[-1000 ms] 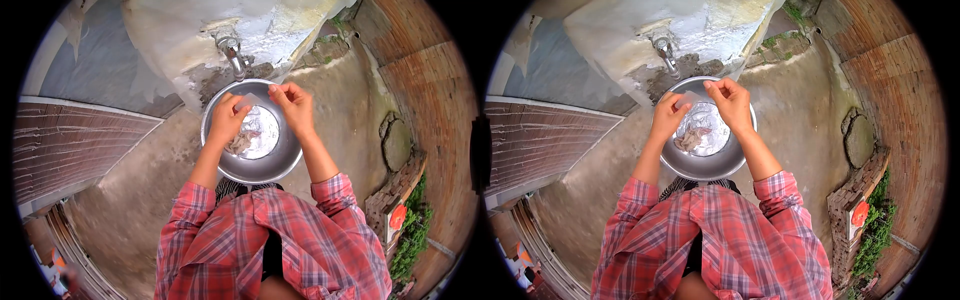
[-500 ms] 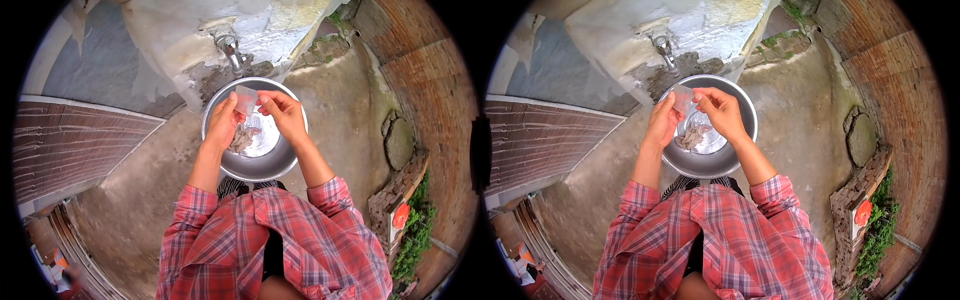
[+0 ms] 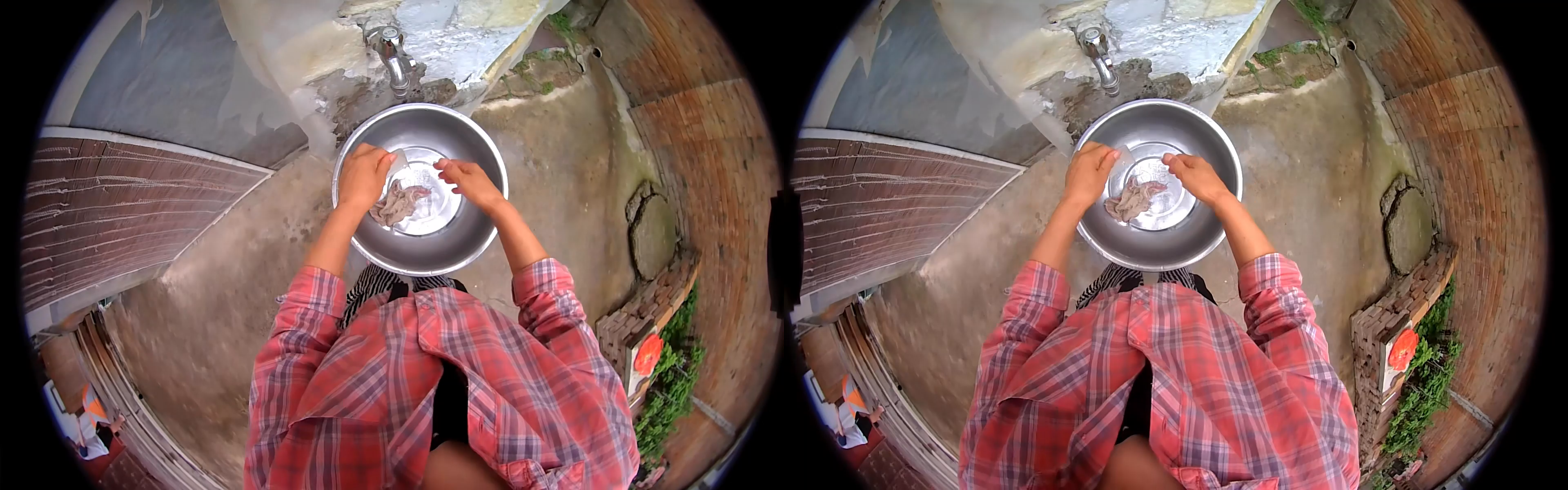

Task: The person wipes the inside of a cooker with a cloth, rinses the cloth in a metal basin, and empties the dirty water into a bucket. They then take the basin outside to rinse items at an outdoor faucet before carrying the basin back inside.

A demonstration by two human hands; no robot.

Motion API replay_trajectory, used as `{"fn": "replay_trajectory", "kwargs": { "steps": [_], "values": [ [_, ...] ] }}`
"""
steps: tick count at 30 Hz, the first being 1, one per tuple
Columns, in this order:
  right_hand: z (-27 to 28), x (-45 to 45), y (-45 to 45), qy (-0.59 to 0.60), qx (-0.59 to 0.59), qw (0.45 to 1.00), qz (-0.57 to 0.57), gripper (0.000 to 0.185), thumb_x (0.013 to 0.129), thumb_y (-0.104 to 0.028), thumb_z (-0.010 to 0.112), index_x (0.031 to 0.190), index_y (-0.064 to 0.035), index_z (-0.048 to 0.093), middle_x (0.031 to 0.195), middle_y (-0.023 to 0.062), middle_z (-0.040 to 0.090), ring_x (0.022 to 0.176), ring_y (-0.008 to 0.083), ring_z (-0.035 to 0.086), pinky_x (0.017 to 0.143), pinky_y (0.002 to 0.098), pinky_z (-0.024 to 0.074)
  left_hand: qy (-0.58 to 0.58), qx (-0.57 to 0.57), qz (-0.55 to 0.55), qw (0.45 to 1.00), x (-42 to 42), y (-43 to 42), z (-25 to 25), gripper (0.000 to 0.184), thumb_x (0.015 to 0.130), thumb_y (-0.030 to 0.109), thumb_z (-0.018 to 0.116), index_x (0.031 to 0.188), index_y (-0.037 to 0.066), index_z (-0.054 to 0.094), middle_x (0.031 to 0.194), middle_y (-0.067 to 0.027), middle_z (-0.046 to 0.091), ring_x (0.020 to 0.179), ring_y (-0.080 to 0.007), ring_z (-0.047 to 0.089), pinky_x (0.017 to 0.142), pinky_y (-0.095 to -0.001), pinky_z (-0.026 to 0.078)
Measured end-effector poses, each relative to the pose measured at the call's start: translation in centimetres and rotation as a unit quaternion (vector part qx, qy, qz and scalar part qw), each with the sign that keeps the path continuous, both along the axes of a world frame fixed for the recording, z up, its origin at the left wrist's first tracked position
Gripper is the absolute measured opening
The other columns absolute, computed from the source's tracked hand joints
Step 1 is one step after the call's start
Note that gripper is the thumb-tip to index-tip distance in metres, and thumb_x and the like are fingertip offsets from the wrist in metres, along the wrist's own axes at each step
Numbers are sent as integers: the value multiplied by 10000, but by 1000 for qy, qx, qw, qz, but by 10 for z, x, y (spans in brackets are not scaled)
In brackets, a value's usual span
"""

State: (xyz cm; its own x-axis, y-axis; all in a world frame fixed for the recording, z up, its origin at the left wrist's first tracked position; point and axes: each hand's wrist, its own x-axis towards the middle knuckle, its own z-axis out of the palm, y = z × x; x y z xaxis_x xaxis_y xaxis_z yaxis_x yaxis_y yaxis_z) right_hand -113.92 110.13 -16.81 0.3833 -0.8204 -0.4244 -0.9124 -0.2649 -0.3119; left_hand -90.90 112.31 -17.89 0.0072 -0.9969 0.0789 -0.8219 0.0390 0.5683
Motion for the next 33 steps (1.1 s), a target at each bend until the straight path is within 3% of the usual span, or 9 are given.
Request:
{"fn": "replay_trajectory", "kwargs": {
  "steps": [1, 2, 3, 7, 11, 14, 19, 24, 33],
  "values": [
    [-51, -16, 9, -138, -231, 962, 44, 269, 812, -218, 618, 1030, -61, 638, 980, 136, 636, 906, 223, 602, 800, 350, 450, -3, -8, -2, 1000, 2, -7, 2, 245, 869, 236, 551, 901, 3, 624, 894, -117, 582, 789, -265, 563, 707, -334, 450],
    [-42, -13, 9, -291, -57, 944, -143, 255, 809, -197, 618, 1021, -56, 640, 949, 133, 644, 854, 219, 615, 757, 329, 464, 82, -29, 19, 996, -1, -4, 1, 238, 859, 240, 558, 895, 18, 636, 889, -132, 586, 808, -298, 558, 731, -351, 438],
    [-33, -9, 17, -413, 133, 843, -317, 243, 807, -176, 618, 1013, -51, 643, 918, 131, 652, 802, 214, 628, 714, 308, 478, 166, -37, 48, 984, -5, 9, -2, 231, 848, 244, 565, 889, 33, 648, 883, -147, 591, 828, -331, 553, 754, -368, 426],
    [-18, -18, 5, -309, 38, 924, -221, 244, 818, -189, 622, 986, -13, 641, 857, 92, 663, 731, 141, 614, 665, 268, 477, 293, 33, 175, 939, -7, 7, -3, 263, 856, 257, 572, 872, 3, 641, 848, -104, 583, 760, -222, 570, 685, -338, 452],
    [37, -2, -25, -482, 56, 844, -229, 313, 823, -222, 633, 1044, -1, 609, 866, 71, 655, 769, 112, 598, 708, 254, 471, 535, 152, 277, 784, -4, 18, 7, 250, 880, 228, 562, 960, -7, 594, 849, -70, 607, 718, -150, 600, 649, -234, 509],
    [116, 33, -44, -593, -8, 786, -174, 427, 827, -276, 629, 1128, 16, 552, 998, 115, 620, 854, 144, 590, 735, 271, 469, 569, 146, 307, 749, -8, 29, 7, 230, 885, 190, 549, 971, -22, 566, 878, -103, 605, 761, -184, 621, 664, -254, 529],
    [154, 79, -65, -508, -253, 824, 5, 447, 828, -286, 616, 1130, 32, 532, 1026, 172, 551, 850, 240, 581, 718, 318, 474, 647, 96, 323, 684, -18, 51, 11, 146, 859, 69, 550, 975, -13, 585, 871, -90, 617, 712, -165, 620, 668, -248, 534],
    [146, 86, -72, -454, -362, 814, 26, 263, 874, -172, 535, 1098, -36, 562, 979, 138, 584, 822, 266, 594, 733, 357, 471, 588, 72, 312, 743, -20, 70, 30, 233, 790, -55, 556, 1020, -24, 577, 947, -102, 609, 824, -182, 616, 735, -273, 527],
    [151, 71, -96, -482, -211, 850, 31, 323, 931, -203, 458, 1233, -92, 476, 1110, 76, 597, 1061, 149, 516, 933, 290, 367, 594, 21, 332, 732, 14, 121, 41, 282, 785, -26, 589, 1062, 10, 551, 934, -67, 603, 814, -142, 608, 716, -239, 516]
  ]
}}
